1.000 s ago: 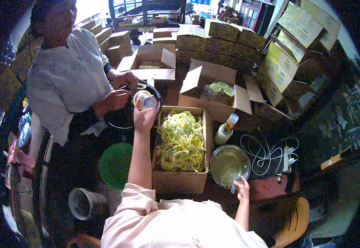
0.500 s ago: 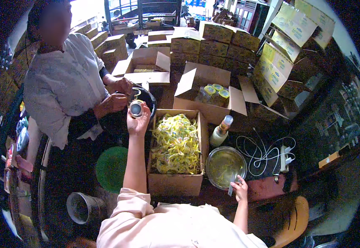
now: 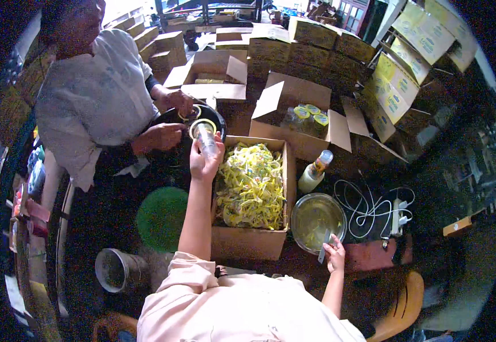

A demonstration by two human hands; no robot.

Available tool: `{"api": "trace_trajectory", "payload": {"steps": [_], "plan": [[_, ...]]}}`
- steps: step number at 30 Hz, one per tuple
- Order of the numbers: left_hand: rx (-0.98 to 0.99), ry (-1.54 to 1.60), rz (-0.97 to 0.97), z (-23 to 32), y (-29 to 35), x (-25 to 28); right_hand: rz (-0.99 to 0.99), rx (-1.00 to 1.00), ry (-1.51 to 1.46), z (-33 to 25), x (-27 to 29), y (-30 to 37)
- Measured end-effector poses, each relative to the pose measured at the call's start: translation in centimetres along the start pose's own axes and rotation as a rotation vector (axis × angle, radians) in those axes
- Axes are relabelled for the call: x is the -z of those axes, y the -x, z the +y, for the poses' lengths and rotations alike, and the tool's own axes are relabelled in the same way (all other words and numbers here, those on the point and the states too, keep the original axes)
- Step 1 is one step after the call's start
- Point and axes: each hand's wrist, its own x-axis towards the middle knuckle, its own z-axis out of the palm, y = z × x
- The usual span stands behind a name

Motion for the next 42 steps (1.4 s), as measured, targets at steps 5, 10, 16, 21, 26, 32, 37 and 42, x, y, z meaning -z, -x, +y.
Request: {"api": "trace_trajectory", "payload": {"steps": [5,10,16,21,26,32,37,42], "plan": [[0.028,0.037,0.065,0.2,0.8,2.4,-0.05,0.011,-0.028,0.4,0.1,-0.2],[-0.091,-0.118,0.072,-2.0,0.9,0.5,-0.058,-0.022,-0.135,0.4,0.5,-0.2],[-0.07,-0.277,0.014,-5.0,1.7,0.0,0.007,-0.203,-0.192,1.1,3.1,-1.6],[-0.206,-1.087,0.138,-11.0,0.3,0.6,-0.101,-0.211,-0.243,0.9,3.5,-2.0],[-0.232,-1.895,0.199,-13.9,-2.3,0.7,-0.131,-0.178,-0.189,0.6,4.3,-2.9],[-0.461,-2.461,-0.225,-19.9,-6.9,-0.5,-0.186,-0.207,-0.063,-0.4,5.0,-3.3],[-0.566,-2.73,-0.495,-22.6,-12.7,2.0,-0.267,-0.197,-0.067,-1.3,5.5,-3.8],[0.011,-2.884,-0.277,-25.5,-16.1,3.6,-0.296,-0.144,-0.01,-1.6,6.1,-5.2]]}}
